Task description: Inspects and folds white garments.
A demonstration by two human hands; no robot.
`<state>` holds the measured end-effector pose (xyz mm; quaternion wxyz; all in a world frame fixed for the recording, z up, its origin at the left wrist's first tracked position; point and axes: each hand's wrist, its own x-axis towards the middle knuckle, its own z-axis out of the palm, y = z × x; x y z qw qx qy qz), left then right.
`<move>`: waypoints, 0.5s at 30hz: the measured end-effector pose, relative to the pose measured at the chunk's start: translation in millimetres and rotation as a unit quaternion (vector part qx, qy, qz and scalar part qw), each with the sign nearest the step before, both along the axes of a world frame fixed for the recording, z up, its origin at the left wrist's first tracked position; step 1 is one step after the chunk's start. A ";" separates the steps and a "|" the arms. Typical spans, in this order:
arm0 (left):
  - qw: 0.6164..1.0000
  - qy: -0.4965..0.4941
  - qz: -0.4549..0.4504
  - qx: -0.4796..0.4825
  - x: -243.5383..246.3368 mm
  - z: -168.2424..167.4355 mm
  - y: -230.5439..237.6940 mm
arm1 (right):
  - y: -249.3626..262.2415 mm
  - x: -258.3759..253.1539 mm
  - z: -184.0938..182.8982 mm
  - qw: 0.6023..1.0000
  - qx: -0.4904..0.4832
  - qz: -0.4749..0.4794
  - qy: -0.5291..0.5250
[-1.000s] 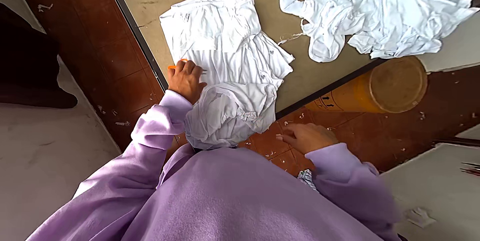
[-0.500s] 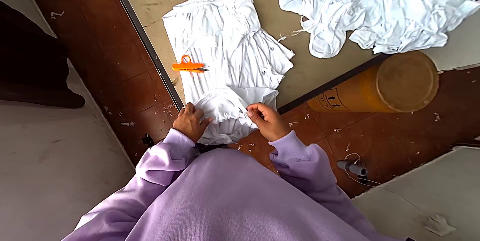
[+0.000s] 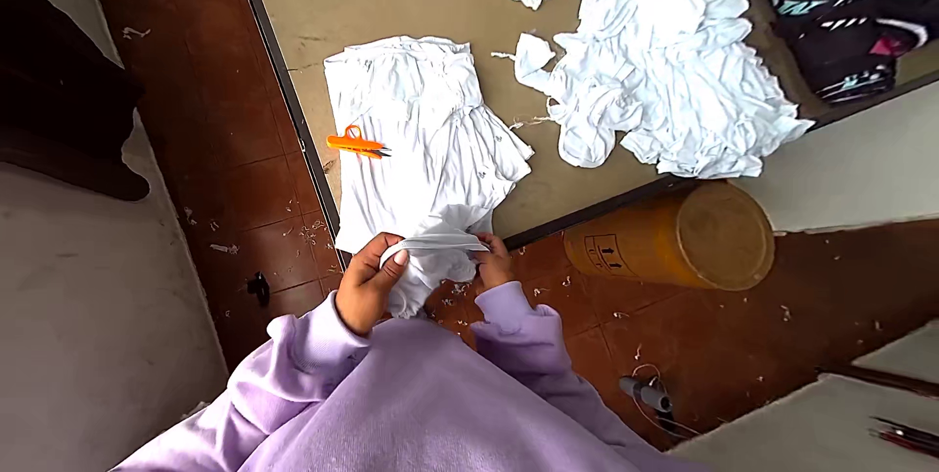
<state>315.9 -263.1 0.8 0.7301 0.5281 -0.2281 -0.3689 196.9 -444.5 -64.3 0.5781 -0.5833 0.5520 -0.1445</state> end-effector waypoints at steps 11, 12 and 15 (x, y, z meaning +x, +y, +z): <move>0.835 -0.437 0.195 0.272 -124.9 -24.0 7.0 | -13.8 -47.8 114.8 0.863 0.383 0.093 -0.316; 0.852 -0.366 0.217 0.306 -131.2 -45.3 9.6 | -7.9 -55.0 126.5 0.841 0.419 0.095 -0.328; 0.946 -0.059 0.240 0.209 -154.4 -34.0 -11.1 | 32.6 -76.1 142.4 0.813 0.455 0.182 -0.315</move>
